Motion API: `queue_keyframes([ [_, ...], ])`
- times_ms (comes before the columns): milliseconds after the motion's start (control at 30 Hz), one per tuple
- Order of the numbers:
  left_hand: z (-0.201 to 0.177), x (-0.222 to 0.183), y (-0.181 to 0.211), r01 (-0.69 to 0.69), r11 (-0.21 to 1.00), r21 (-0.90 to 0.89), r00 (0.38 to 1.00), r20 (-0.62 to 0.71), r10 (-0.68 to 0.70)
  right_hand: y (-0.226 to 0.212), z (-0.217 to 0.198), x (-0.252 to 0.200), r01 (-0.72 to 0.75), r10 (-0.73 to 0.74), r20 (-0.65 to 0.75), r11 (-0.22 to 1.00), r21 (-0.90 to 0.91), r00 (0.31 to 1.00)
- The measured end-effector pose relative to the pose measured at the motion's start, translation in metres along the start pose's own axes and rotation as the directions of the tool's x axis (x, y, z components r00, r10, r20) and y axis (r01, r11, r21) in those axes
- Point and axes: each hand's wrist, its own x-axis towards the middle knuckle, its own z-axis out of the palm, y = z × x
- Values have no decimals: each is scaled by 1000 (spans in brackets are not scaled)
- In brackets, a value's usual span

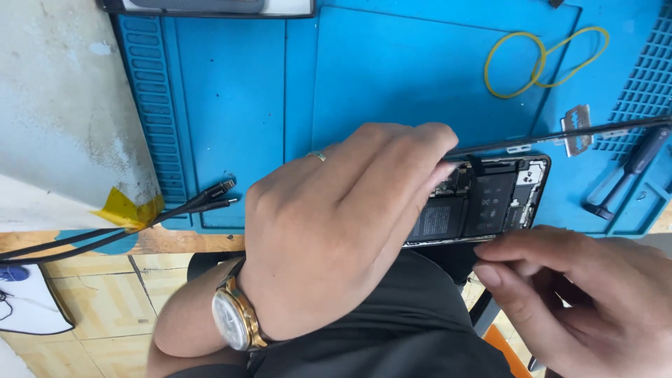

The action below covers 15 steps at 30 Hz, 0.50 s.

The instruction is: Disassembling a smartphone by prying off the screen and disconnecting internal ribbon cables.

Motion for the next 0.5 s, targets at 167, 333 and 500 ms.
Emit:
queue_keyframes([
  [167, -2, 8, 12, -38, 999, 7, 999, 25, 38, 15, 0, -26, -6, 18, -77, 987, 159, 997],
  [333, -5, 4, 38, -45, 995, -87, 990, -138, 33, 34, 1, -53, 157, -75, -182, 854, 495, 980],
  [500, -9, -23, 74, -408, 908, -93, 883, -293, 367, 51, 15, -84, 286, 38, -319, 353, 891, 947],
])
